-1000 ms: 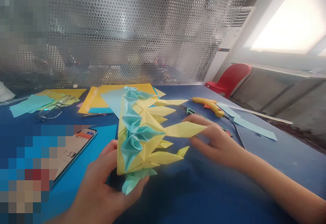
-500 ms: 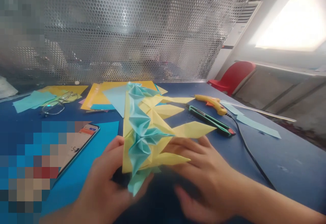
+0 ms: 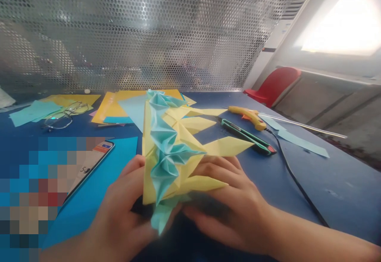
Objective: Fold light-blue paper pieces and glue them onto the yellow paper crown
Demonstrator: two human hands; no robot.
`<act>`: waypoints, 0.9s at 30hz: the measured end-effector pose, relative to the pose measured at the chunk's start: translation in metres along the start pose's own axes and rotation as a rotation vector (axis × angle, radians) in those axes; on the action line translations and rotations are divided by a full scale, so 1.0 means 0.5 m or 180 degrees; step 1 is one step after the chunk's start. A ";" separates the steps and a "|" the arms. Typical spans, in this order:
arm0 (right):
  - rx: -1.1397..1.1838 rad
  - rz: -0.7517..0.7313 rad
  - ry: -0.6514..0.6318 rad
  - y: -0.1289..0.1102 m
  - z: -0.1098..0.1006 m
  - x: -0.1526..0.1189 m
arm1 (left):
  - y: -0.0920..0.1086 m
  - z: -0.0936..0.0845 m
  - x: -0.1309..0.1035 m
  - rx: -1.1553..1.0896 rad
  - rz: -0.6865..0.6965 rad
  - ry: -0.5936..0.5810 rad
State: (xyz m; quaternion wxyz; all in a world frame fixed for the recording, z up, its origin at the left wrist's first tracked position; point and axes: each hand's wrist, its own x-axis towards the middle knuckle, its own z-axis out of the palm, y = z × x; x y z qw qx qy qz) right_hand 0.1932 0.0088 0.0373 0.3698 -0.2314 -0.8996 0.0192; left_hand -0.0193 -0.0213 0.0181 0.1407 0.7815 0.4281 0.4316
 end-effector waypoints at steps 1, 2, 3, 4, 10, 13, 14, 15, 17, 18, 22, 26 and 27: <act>-0.0023 0.0002 0.0015 -0.001 -0.001 0.000 | 0.000 0.001 0.000 -0.0015 -0.0006 0.0006; -0.0048 0.0012 0.0025 -0.001 -0.002 0.000 | 0.001 0.001 0.001 -0.0013 0.0005 0.0031; -0.0061 0.0028 0.0037 0.000 -0.002 0.000 | 0.001 0.001 0.001 0.0001 0.0040 0.0060; -0.0058 0.0047 0.0040 0.001 -0.002 0.000 | 0.001 0.001 0.001 0.0029 0.0073 0.0087; 0.0030 0.0046 0.0130 0.012 0.003 -0.008 | 0.002 0.003 0.001 0.0198 0.0166 0.0130; 0.0027 0.0037 0.0228 0.015 0.004 -0.013 | 0.002 0.006 0.003 0.0231 0.0138 0.0097; 0.0011 0.0039 0.0235 0.015 0.004 -0.013 | 0.002 0.007 0.003 0.0227 0.0146 0.0085; -0.0005 0.0029 0.0232 0.014 0.002 -0.012 | 0.002 0.007 0.003 0.0217 0.0149 0.0091; -0.0046 -0.0005 0.0174 0.012 -0.002 -0.009 | 0.001 0.007 0.002 0.0201 0.0155 0.0111; -0.0070 -0.0012 0.0127 0.010 -0.005 -0.008 | 0.001 0.006 0.001 0.0196 0.0158 0.0111; -0.0081 -0.0001 0.0075 0.008 -0.010 -0.005 | 0.001 0.005 0.002 0.0199 0.0221 0.0121; -0.0017 -0.0018 0.0126 0.009 -0.009 -0.007 | 0.004 0.004 0.007 0.0254 0.0258 0.0120; -0.0025 -0.0022 0.0113 0.010 -0.009 -0.007 | 0.004 0.004 0.007 0.0251 0.0235 0.0112</act>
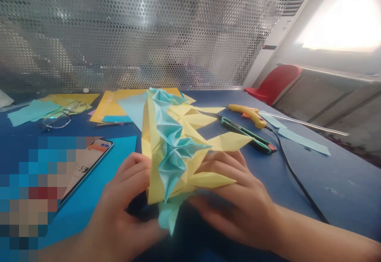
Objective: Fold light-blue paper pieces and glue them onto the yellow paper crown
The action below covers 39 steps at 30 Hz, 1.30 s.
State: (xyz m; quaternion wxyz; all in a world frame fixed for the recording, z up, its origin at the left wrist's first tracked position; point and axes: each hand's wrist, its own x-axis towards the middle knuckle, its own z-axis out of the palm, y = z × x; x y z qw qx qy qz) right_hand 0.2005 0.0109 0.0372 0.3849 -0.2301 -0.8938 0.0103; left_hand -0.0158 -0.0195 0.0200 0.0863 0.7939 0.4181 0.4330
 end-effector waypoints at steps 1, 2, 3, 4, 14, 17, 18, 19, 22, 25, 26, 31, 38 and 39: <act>-0.0006 0.0000 -0.0017 0.000 0.000 0.000 | 0.000 -0.001 0.000 -0.0010 -0.0022 -0.0031; 0.0000 -0.0014 -0.0002 0.000 0.000 0.001 | 0.000 -0.002 -0.001 -0.0023 -0.0042 -0.0052; 0.0007 -0.0012 -0.0006 0.000 0.000 0.001 | 0.000 -0.003 -0.001 -0.0028 -0.0062 -0.0067; 0.0014 -0.0019 -0.0014 -0.001 0.000 0.002 | -0.001 -0.003 -0.003 -0.0022 -0.0087 -0.0086; -0.0030 0.0009 -0.0095 -0.003 -0.002 0.000 | -0.007 0.000 0.000 -0.0014 0.0108 -0.0032; 0.0032 0.0011 -0.0100 -0.003 -0.001 -0.001 | -0.005 -0.003 0.003 -0.0101 0.0168 0.0026; 0.0048 0.0012 -0.0111 -0.003 0.000 -0.001 | -0.004 -0.004 0.004 -0.0117 0.0175 0.0004; 0.0069 -0.0001 -0.0086 -0.003 0.001 0.000 | -0.004 -0.004 0.003 -0.0126 0.0181 -0.0011; 0.0095 -0.0032 0.0022 -0.002 0.004 -0.001 | -0.005 -0.003 0.001 -0.0143 0.0170 -0.0096; 0.0112 -0.0038 0.0112 -0.002 0.005 -0.002 | -0.007 -0.001 0.001 -0.0153 0.0118 -0.0092; 0.0111 -0.0020 0.0074 -0.003 0.005 -0.003 | -0.008 -0.001 0.000 -0.0145 0.0112 -0.0100; 0.0151 -0.0002 -0.0013 -0.002 0.002 -0.005 | -0.006 -0.002 -0.002 -0.0136 0.0090 -0.0094; 0.0248 0.0050 0.0004 0.003 0.007 -0.010 | -0.013 -0.007 -0.003 -0.0001 0.0163 -0.0283; 0.0242 0.0039 0.0004 0.003 0.007 -0.010 | -0.015 -0.008 -0.004 0.0023 0.0193 -0.0316</act>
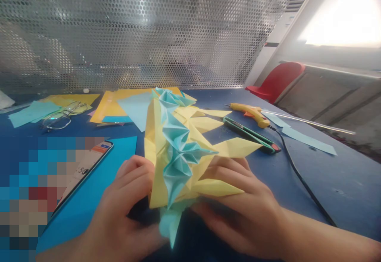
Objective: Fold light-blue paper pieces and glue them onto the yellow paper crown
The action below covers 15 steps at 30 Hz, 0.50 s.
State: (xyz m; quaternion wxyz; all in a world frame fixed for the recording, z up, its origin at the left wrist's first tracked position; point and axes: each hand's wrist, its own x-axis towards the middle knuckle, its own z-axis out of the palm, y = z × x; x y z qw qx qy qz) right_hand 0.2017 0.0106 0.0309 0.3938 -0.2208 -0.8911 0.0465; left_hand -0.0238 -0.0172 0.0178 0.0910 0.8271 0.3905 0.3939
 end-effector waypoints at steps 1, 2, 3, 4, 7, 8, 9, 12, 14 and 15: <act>-0.0008 -0.0011 -0.0001 0.000 0.000 -0.001 | -0.001 -0.002 -0.001 0.0020 0.0025 -0.0020; -0.0013 -0.0028 0.0002 0.000 0.001 -0.002 | -0.001 -0.003 -0.002 0.0030 0.0022 -0.0031; -0.0014 -0.0038 0.0009 0.001 0.001 -0.003 | -0.001 -0.003 -0.003 0.0015 0.0042 -0.0020; -0.0011 -0.0047 0.0018 0.001 0.001 -0.004 | -0.001 -0.002 -0.003 0.0002 0.0007 -0.0003; 0.0019 -0.0036 0.0012 0.001 0.002 -0.003 | 0.002 0.003 -0.001 -0.0113 -0.0063 0.0085; 0.0029 -0.0033 -0.0003 0.000 0.002 -0.001 | 0.003 0.006 -0.001 -0.0161 -0.0071 0.0119; 0.0037 -0.0037 0.0001 0.000 0.002 0.001 | 0.003 0.008 0.000 -0.0203 -0.0086 0.0161; -0.0035 -0.0052 -0.0068 0.000 -0.003 0.008 | 0.004 0.013 0.000 -0.0310 -0.0130 0.0228; -0.0236 -0.0212 -0.0122 0.009 -0.010 0.010 | 0.004 0.013 0.001 -0.0326 -0.0119 0.0253; -0.0359 -0.0345 -0.0144 0.017 -0.015 0.010 | 0.005 0.012 0.001 -0.0324 -0.0111 0.0277</act>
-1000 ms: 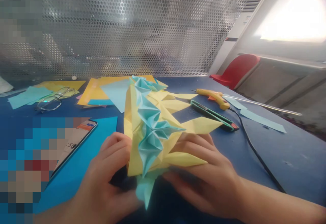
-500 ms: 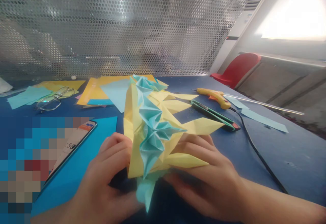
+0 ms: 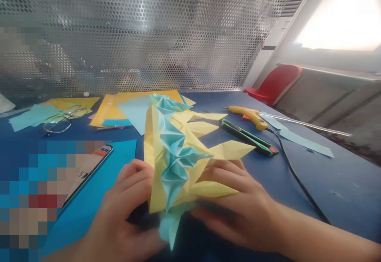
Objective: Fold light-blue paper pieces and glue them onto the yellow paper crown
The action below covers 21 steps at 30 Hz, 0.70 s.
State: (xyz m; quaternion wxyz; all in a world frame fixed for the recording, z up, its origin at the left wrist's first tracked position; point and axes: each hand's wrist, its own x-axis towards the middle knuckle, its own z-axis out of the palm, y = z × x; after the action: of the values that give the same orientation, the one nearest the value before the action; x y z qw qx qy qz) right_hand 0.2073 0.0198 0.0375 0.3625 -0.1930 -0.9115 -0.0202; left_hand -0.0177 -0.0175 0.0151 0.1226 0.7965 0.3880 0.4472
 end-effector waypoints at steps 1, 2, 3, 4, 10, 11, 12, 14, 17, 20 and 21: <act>-0.0150 -0.0206 -0.0073 0.012 -0.006 -0.002 | 0.001 -0.001 0.001 0.0016 -0.0014 0.0006; -0.0257 -0.0381 -0.0130 0.026 -0.014 -0.005 | 0.003 -0.003 0.001 0.0051 -0.0052 0.0019; -0.0315 -0.0502 -0.0181 0.043 -0.024 -0.008 | 0.004 -0.005 0.002 0.0097 -0.0082 0.0027; -0.0416 -0.0549 -0.0236 0.061 -0.035 -0.011 | 0.006 -0.007 0.003 0.0146 -0.0128 0.0029; -0.1477 0.1147 -0.0018 0.187 -0.108 -0.037 | 0.007 -0.011 0.009 0.0144 -0.0123 0.0177; -0.1637 0.1525 -0.0050 0.209 -0.116 -0.046 | 0.008 -0.009 0.010 0.0085 -0.0128 0.0220; -0.1702 0.1854 -0.0204 0.229 -0.121 -0.056 | 0.008 -0.007 0.011 0.0028 -0.0142 0.0260; -0.1692 0.2344 -0.0538 0.266 -0.126 -0.079 | 0.009 -0.004 0.012 -0.0061 -0.0151 0.0322; -0.1527 0.2790 -0.1059 0.305 -0.125 -0.108 | 0.010 -0.002 0.012 -0.0097 -0.0146 0.0335; -0.1487 0.3033 -0.1391 0.332 -0.129 -0.131 | 0.010 -0.006 0.010 0.0043 -0.0109 0.0245; -0.1525 0.3096 -0.1456 0.341 -0.133 -0.140 | 0.009 -0.008 0.009 0.0128 -0.0094 0.0175</act>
State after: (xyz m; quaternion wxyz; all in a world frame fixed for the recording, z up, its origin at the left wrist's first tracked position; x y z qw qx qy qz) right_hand 0.3593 0.1420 0.0222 0.0706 -0.6650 -0.7434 -0.0148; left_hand -0.0172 -0.0179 0.0228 0.1025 0.7805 0.4119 0.4591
